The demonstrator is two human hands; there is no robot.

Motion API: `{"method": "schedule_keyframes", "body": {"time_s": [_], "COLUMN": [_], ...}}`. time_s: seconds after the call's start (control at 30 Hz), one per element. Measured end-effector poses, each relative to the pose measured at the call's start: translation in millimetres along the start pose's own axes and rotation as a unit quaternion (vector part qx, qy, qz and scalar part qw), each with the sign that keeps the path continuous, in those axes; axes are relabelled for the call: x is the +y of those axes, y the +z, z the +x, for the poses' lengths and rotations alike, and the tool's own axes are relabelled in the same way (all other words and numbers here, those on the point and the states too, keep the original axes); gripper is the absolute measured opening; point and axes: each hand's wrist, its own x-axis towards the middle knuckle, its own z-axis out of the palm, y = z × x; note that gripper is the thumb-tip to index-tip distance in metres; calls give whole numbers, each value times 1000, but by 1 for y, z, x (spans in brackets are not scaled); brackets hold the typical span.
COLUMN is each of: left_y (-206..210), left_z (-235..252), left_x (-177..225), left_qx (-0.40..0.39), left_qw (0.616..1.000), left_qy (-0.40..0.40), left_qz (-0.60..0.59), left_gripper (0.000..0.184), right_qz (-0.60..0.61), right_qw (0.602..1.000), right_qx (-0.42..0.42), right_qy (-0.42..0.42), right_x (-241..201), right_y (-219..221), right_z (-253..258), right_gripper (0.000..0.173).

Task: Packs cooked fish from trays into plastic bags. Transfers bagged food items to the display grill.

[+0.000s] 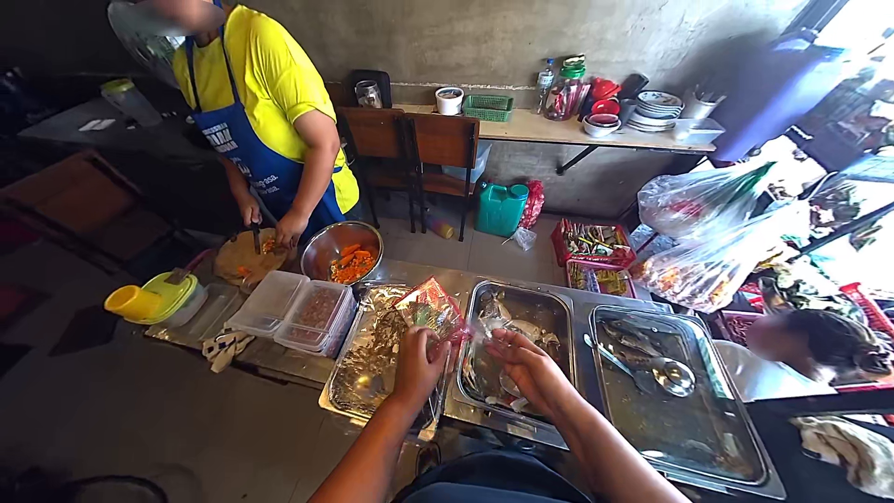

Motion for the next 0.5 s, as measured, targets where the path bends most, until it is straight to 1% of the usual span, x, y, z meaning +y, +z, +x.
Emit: {"method": "schedule_keyframes", "body": {"time_s": [0.07,0.1,0.13,0.2,0.3,0.37,0.4,0.43,0.5], "left_y": [1,6,10,13,3,-4,-7,-10,-10], "left_z": [19,28,36,48,55,54,52,49,45], "left_x": [-3,-7,-12,-15,0,6,10,15,20], "left_qx": [-61,-95,-115,-123,-100,-106,-118,-128,-133], "left_qw": [989,980,976,977,988,993,992,989,973], "left_qy": [-34,-49,-55,-49,-35,-31,-37,-51,-119], "left_qz": [134,166,177,169,110,41,-5,-52,-148], "left_gripper": [56,61,58,41,36,34,40,43,38], "right_qz": [-15,-19,-22,-35,-109,-188,-224,-254,-313], "right_qw": [1000,1000,999,998,990,972,960,946,906], "right_qx": [-13,-18,-27,-54,-84,-91,-80,-60,-29], "right_qy": [-9,-7,-4,-9,-41,-110,-150,-193,-285], "right_x": [3,6,8,12,16,23,27,31,41], "right_y": [0,2,4,10,23,31,36,39,41], "right_z": [4,6,9,14,27,40,46,53,63], "right_gripper": [38,39,41,46,38,32,29,25,15]}}
